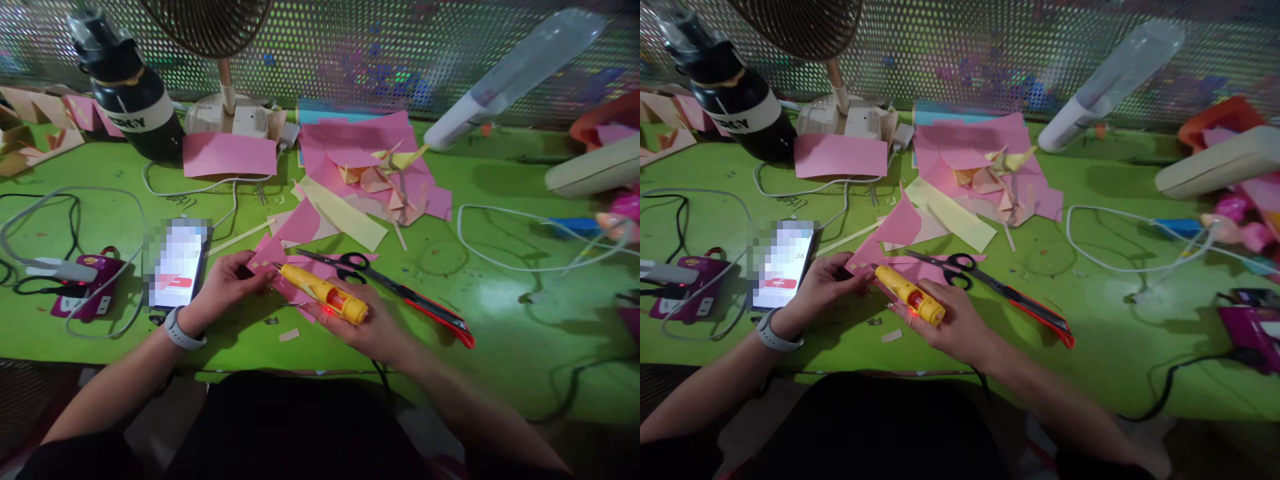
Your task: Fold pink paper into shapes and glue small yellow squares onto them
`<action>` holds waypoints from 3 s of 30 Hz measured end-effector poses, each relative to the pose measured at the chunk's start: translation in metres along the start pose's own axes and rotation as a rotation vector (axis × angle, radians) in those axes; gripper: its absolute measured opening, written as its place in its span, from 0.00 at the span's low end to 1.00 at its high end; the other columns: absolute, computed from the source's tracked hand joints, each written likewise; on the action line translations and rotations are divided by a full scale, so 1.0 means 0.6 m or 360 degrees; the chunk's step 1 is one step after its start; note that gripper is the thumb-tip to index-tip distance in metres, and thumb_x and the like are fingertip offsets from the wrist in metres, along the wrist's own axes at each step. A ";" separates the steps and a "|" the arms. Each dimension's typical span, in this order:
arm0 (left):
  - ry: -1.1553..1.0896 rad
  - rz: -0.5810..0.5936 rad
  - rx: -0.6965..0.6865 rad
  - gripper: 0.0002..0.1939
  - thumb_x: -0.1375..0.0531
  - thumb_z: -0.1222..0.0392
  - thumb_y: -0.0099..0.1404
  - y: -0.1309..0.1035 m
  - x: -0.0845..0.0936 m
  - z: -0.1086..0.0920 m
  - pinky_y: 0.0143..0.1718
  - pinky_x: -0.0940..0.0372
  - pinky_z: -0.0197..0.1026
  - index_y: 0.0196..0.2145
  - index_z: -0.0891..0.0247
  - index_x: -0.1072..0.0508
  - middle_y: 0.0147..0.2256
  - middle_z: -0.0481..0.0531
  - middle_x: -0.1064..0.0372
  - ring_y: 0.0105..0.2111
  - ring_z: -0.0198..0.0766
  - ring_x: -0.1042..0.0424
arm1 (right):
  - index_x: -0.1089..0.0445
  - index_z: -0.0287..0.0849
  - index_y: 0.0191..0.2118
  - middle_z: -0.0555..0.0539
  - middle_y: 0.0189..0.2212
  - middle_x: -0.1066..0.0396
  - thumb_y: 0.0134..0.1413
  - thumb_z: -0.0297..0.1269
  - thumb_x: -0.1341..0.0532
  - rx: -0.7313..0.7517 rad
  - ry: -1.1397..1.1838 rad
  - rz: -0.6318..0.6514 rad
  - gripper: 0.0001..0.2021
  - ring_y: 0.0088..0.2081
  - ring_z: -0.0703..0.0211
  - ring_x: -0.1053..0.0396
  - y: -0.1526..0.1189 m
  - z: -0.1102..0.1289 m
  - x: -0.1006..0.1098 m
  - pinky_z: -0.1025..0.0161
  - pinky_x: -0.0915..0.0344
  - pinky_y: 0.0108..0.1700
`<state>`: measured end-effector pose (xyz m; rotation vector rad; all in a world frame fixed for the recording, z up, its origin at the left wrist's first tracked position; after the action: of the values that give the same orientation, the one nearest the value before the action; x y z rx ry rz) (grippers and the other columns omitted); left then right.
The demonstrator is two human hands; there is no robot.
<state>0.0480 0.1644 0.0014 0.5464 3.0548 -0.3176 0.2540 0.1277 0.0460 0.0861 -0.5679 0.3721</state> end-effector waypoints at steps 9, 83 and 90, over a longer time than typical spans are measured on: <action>-0.0041 -0.0001 0.0002 0.10 0.30 0.57 0.58 -0.001 0.001 0.001 0.25 0.35 0.29 0.36 0.64 0.22 0.25 0.48 0.25 0.23 0.30 0.29 | 0.35 0.45 0.30 0.51 0.25 0.31 0.60 0.43 0.41 0.0012 -0.0069 0.0010 0.10 0.25 0.60 0.32 -0.003 -0.001 -0.001 0.62 0.35 0.29; -0.0006 -0.0518 0.0059 0.10 0.26 0.59 0.50 0.016 0.004 -0.096 0.21 0.28 0.31 0.30 0.62 0.20 0.24 0.48 0.25 0.20 0.32 0.27 | 0.21 0.45 0.35 0.48 0.35 0.24 0.46 0.41 0.30 -0.0126 0.0487 -0.0299 0.10 0.27 0.65 0.30 0.074 -0.111 0.220 0.66 0.32 0.26; -0.0117 -0.0382 0.0008 0.13 0.26 0.58 0.49 0.106 -0.056 -0.126 0.24 0.28 0.32 0.31 0.64 0.21 0.26 0.48 0.24 0.21 0.31 0.27 | 0.23 0.40 0.34 0.58 0.13 0.38 0.49 0.37 0.34 -0.0300 0.0898 -0.0404 0.07 0.12 0.71 0.44 0.120 -0.148 0.220 0.71 0.45 0.13</action>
<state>0.1022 0.2265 0.0647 0.1621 3.0499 -0.3419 0.3755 0.2530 0.0413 -0.1263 -0.0287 0.0829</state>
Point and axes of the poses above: each hand's wrist, its own y-axis towards the middle knuckle, its own x-axis out of the back of the hand, z = x × y, the point moved 4 cm from there along y, towards the middle knuckle
